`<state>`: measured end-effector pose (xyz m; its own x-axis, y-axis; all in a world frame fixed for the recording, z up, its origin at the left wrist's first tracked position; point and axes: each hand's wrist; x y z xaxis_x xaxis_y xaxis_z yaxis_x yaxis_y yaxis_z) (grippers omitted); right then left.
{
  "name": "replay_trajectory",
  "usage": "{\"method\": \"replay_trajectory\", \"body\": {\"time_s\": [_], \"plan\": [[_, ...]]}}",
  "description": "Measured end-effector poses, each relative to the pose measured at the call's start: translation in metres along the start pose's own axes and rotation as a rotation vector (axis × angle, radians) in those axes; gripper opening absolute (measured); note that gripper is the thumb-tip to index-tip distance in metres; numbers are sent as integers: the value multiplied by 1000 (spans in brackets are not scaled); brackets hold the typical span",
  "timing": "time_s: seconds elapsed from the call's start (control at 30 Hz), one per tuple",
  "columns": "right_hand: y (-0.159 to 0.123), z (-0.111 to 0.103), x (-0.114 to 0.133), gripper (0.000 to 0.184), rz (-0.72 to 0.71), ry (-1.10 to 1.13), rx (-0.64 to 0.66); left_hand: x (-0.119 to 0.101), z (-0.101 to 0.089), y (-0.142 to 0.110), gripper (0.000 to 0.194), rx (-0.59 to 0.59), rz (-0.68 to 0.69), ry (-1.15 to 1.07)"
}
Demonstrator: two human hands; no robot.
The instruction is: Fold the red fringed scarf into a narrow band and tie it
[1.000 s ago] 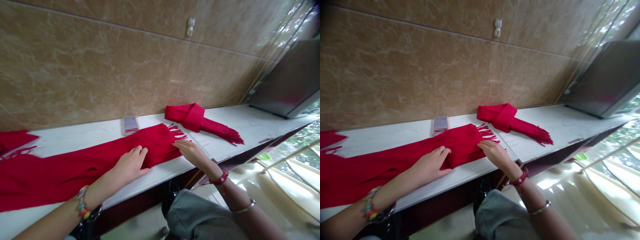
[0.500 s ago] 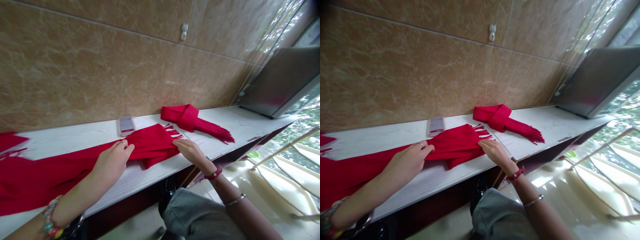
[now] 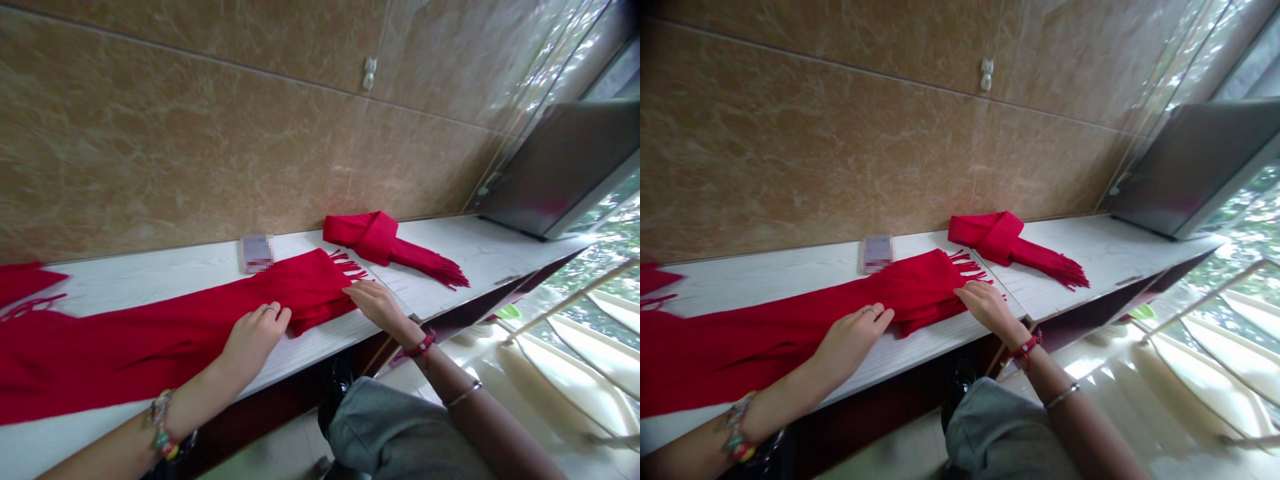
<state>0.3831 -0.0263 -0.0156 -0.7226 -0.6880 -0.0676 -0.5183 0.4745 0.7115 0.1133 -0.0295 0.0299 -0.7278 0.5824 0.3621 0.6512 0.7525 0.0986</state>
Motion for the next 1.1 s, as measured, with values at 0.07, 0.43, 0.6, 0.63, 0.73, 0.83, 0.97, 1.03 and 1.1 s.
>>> {"method": "replay_trajectory", "body": {"time_s": [0.07, 0.43, 0.6, 0.63, 0.73, 0.83, 0.97, 1.03, 1.1], "plan": [[-2, 2, -2, 20, 50, 1, -54, 7, -6, 0, 39, 7, -78, 11], [-8, -4, -1, 22, 34, 27, 87, -17, 14, -7, 36, -118, 15, 64], [-4, -2, 2, 23, 16, -8, 115, -9, 4, -6, 33, -165, 32, 16], [-4, -1, 3, 23, 20, -8, 100, -8, 2, -6, 32, -168, 27, 2], [-2, 1, 4, 25, 49, -23, 28, -9, 0, -6, 29, -171, 4, -9], [-3, 4, 4, 26, 71, -39, -5, -13, 3, -5, 28, -168, -53, 8], [-4, 6, 3, 27, 82, -38, 7, -11, 6, -3, 33, -86, -43, 4], [-4, 6, 2, 27, 76, -40, 8, -7, 3, -2, 33, -99, -29, 1], [-4, 5, 1, 26, 80, -59, -2, -3, -1, -1, 31, -146, -26, -6]]}}
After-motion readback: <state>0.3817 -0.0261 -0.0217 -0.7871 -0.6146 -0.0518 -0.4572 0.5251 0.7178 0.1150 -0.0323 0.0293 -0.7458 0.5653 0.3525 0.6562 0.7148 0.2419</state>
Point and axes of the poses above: each hand's wrist, its own y-axis towards the middle knuckle, its own z-axis out of the palm, x = y × z, and after that the axes turned 6 degrees about y, right-handed
